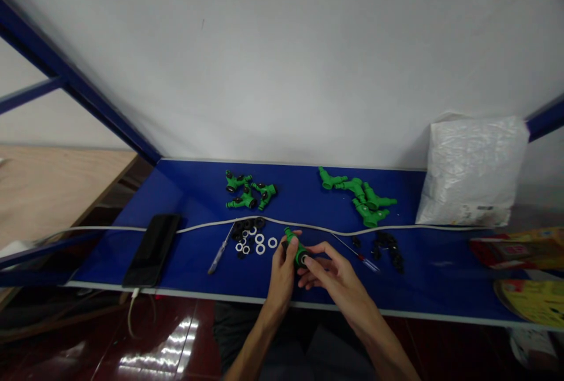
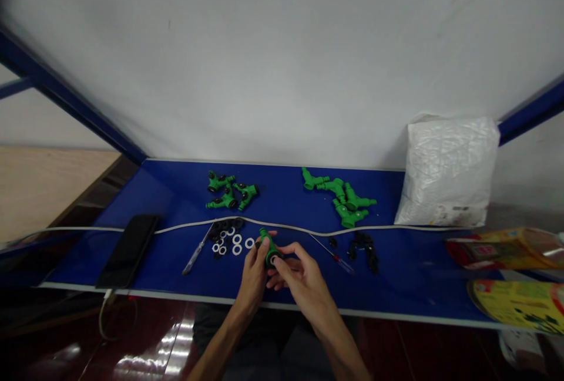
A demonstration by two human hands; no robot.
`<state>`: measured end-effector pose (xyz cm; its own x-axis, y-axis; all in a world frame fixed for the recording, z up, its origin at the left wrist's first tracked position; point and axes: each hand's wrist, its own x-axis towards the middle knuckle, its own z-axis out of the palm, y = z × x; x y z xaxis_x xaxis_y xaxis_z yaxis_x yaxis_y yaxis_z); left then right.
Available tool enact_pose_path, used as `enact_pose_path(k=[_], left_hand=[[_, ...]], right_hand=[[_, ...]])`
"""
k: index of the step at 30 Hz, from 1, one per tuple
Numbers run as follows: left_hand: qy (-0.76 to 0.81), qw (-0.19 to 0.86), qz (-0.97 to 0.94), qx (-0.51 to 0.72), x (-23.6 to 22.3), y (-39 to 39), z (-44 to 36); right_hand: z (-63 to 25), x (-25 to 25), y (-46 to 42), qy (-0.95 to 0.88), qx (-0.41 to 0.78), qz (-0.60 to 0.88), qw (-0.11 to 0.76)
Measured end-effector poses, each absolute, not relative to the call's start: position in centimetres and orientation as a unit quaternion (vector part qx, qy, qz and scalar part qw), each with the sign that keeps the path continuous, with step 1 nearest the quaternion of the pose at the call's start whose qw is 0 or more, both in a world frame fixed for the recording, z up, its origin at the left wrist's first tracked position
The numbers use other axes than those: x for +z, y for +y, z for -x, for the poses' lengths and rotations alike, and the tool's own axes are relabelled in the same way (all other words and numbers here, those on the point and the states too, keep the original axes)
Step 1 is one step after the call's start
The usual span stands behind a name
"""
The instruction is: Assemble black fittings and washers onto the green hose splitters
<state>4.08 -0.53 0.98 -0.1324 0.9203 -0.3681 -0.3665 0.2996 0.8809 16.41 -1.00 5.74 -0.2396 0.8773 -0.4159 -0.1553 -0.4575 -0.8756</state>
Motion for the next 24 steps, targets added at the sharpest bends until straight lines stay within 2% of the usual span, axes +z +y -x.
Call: enact_pose_path(k=[13,20,24], left_hand=[[0.508,0.624,-0.187,0.564,0.0,-1.4,-5.5],[0.462,0.639,-0.195,0.584,0.4,-0.9,-3.8],[0.448,0.674,-0.210,0.548,1.3,-1.1,-1.7]], right_hand=[[-16.0,5.3,-1.5,-0.360,0.682,0.493,0.403],[-16.2,5.0,-1.6,-0.370,0.656,0.507,0.419],[-17.1,5.3,-1.7,-0.431,0.628,0.517,0.391]])
